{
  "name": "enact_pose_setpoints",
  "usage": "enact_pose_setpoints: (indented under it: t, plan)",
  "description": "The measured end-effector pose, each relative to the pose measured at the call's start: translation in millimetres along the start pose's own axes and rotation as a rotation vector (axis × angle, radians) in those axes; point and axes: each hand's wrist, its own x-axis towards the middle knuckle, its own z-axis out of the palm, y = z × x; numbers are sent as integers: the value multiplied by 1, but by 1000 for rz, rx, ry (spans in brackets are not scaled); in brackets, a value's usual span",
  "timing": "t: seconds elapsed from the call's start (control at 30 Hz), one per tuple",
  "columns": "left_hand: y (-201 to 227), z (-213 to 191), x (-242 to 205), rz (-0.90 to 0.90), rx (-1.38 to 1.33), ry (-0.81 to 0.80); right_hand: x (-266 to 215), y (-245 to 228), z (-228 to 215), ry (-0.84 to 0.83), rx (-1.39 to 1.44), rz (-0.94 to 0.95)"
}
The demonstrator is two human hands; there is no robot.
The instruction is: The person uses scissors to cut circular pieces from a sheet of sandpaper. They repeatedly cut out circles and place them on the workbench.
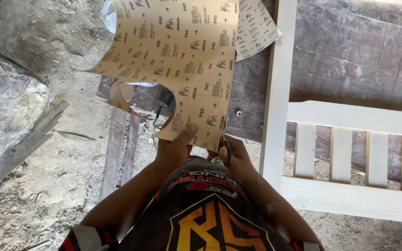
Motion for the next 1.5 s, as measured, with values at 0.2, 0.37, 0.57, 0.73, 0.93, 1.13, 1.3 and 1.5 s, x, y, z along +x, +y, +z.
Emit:
enact_pose_setpoints:
  t: [0.2,0.37,0.57,0.73,0.93,1.13,1.3,1.5]
  plan:
    - [-5,-4,-3,8,-6,23,-8,-2,1,40,-44,100]
    - [-6,0,-4,-27,-54,70,-8,-2,2,63,-59,111]
    - [-2,0,-7,-18,-8,66,-8,3,2,86,-87,113]
    - [-7,-8,-7,271,590,-96,-11,3,2,78,-138,73]
    - [-15,-8,-3,-20,-56,4,-14,1,3,84,-170,58]
    - [-14,-6,-4,36,142,0,-14,3,4,75,-122,14]
    - [-13,-6,-5,50,105,-36,-15,1,6,80,-74,9]
    - [-12,-6,-4,56,27,-47,-13,4,7,67,-107,-37]
